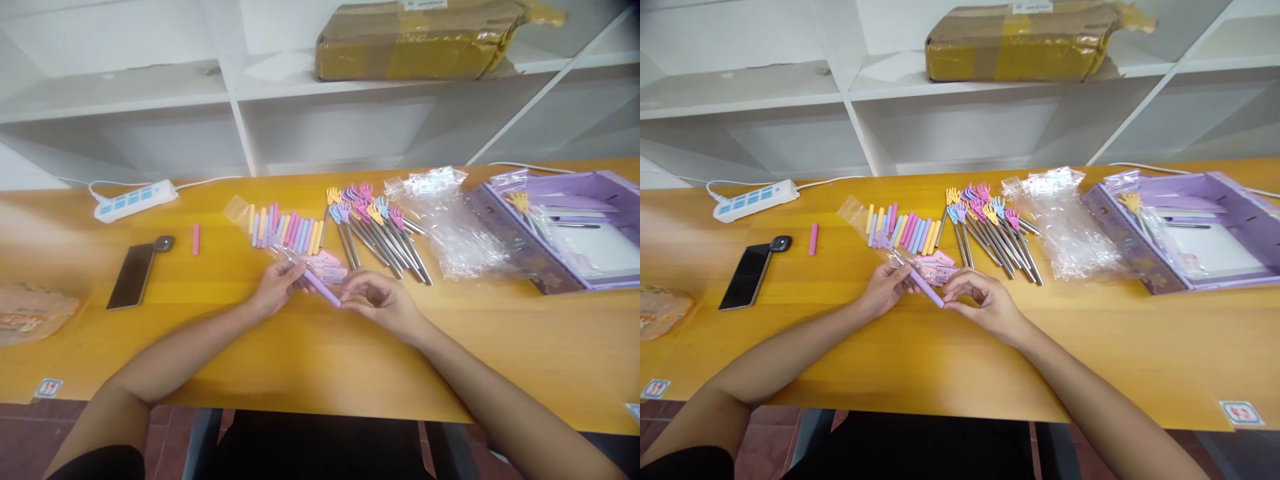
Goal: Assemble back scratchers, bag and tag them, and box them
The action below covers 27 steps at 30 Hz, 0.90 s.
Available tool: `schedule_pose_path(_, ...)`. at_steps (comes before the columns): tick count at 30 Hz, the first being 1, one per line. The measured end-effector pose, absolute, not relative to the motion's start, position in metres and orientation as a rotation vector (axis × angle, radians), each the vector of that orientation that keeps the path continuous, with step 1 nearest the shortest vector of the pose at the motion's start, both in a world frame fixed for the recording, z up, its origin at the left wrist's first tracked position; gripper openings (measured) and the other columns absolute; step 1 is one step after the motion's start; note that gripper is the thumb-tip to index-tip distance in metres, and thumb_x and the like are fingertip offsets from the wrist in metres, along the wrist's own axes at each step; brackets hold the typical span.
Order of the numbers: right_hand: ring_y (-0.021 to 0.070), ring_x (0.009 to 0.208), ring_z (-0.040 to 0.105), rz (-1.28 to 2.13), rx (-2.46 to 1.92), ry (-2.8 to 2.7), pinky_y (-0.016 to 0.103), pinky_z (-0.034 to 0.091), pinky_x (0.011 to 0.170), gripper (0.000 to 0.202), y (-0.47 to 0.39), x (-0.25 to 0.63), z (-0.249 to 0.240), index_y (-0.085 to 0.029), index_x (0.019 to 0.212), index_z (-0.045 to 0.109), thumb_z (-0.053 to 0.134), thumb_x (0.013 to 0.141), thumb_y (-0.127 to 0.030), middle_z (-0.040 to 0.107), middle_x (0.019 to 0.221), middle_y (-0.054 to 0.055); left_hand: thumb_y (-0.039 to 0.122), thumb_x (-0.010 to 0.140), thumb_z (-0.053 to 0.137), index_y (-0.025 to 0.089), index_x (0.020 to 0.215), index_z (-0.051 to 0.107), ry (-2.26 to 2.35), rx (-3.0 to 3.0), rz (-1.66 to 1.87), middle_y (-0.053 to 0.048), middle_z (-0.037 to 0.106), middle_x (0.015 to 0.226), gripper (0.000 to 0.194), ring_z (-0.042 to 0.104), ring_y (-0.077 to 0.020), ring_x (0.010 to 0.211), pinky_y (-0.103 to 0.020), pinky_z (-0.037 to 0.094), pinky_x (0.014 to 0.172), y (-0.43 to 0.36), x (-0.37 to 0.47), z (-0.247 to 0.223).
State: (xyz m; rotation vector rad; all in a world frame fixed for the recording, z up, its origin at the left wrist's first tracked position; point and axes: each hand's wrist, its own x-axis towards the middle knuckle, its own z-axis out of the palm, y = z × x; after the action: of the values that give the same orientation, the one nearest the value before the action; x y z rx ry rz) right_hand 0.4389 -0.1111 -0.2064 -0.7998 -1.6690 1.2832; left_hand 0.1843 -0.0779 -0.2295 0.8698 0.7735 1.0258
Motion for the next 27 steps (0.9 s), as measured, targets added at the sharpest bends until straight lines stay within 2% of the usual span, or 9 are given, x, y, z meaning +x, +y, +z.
schedule_pose_path(5,0.0171,0.091,0.07,0.889,-0.803,-1.877,0.035,0.064,0.083,0.018,-0.116,0.434,-0.208,-0.023,0.109,0.07,0.08,0.097,-0.03,0.069,0.102,0.007,0.058,0.085,0.089,0.01,0.096,0.079,0.69,0.978,0.851,-0.014,0.082,0.085,0.05,0.077,-0.0193,0.067,-0.027,0.06,0.062,-0.081,0.184,-0.232)
schedule_pose_path(9,0.0185,0.095,0.068,0.519,-0.77,-2.003,0.036,0.063,0.081,0.03,-0.12,0.43,-0.213,-0.026,0.125,0.065,0.076,0.097,-0.021,0.066,0.108,0.008,0.057,0.092,0.083,0.01,0.1,0.08,0.655,1.111,0.749,-0.015,0.083,0.088,0.048,0.079,-0.0207,0.072,-0.03,0.063,0.067,-0.082,0.182,-0.232)
schedule_pose_path(12,0.0225,0.102,0.068,0.392,-0.821,-2.07,0.04,0.063,0.083,0.036,-0.122,0.429,-0.22,-0.026,0.131,0.063,0.076,0.098,-0.025,0.065,0.113,0.011,0.055,0.091,0.084,0.011,0.102,0.08,0.656,1.186,0.669,-0.015,0.083,0.09,0.046,0.079,-0.0215,0.073,-0.032,0.064,0.07,-0.085,0.182,-0.229)
schedule_pose_path(18,0.0222,0.101,0.067,0.379,-0.864,-2.038,0.039,0.061,0.083,0.046,-0.122,0.422,-0.224,-0.026,0.141,0.057,0.074,0.098,-0.023,0.064,0.116,0.011,0.051,0.091,0.084,0.014,0.097,0.078,0.67,1.237,0.582,-0.008,0.079,0.08,0.039,0.076,-0.0191,0.07,-0.03,0.062,0.07,-0.092,0.185,-0.226)
schedule_pose_path(21,0.0214,0.1,0.066,0.417,-0.843,-2.066,0.037,0.061,0.081,0.045,-0.122,0.422,-0.222,-0.025,0.143,0.054,0.07,0.1,-0.022,0.062,0.118,0.012,0.053,0.092,0.083,0.013,0.093,0.075,0.649,1.235,0.593,-0.008,0.077,0.076,0.041,0.074,-0.0175,0.068,-0.028,0.06,0.067,-0.093,0.186,-0.223)
schedule_pose_path(24,0.0227,0.102,0.065,0.531,-0.82,-2.148,0.04,0.062,0.085,0.054,-0.122,0.429,-0.217,-0.026,0.15,0.047,0.07,0.1,-0.025,0.059,0.124,0.014,0.056,0.093,0.081,0.013,0.095,0.075,0.665,1.242,0.612,-0.008,0.076,0.075,0.044,0.072,-0.0171,0.066,-0.027,0.058,0.064,-0.092,0.186,-0.222)
schedule_pose_path(27,0.0237,0.108,0.063,0.651,-0.772,-2.211,0.043,0.063,0.091,0.059,-0.122,0.437,-0.211,-0.028,0.155,0.043,0.06,0.1,-0.015,0.056,0.128,0.014,0.059,0.095,0.077,0.013,0.093,0.075,0.69,1.263,0.603,-0.008,0.075,0.076,0.046,0.071,-0.0163,0.066,-0.026,0.055,0.062,-0.091,0.184,-0.222)
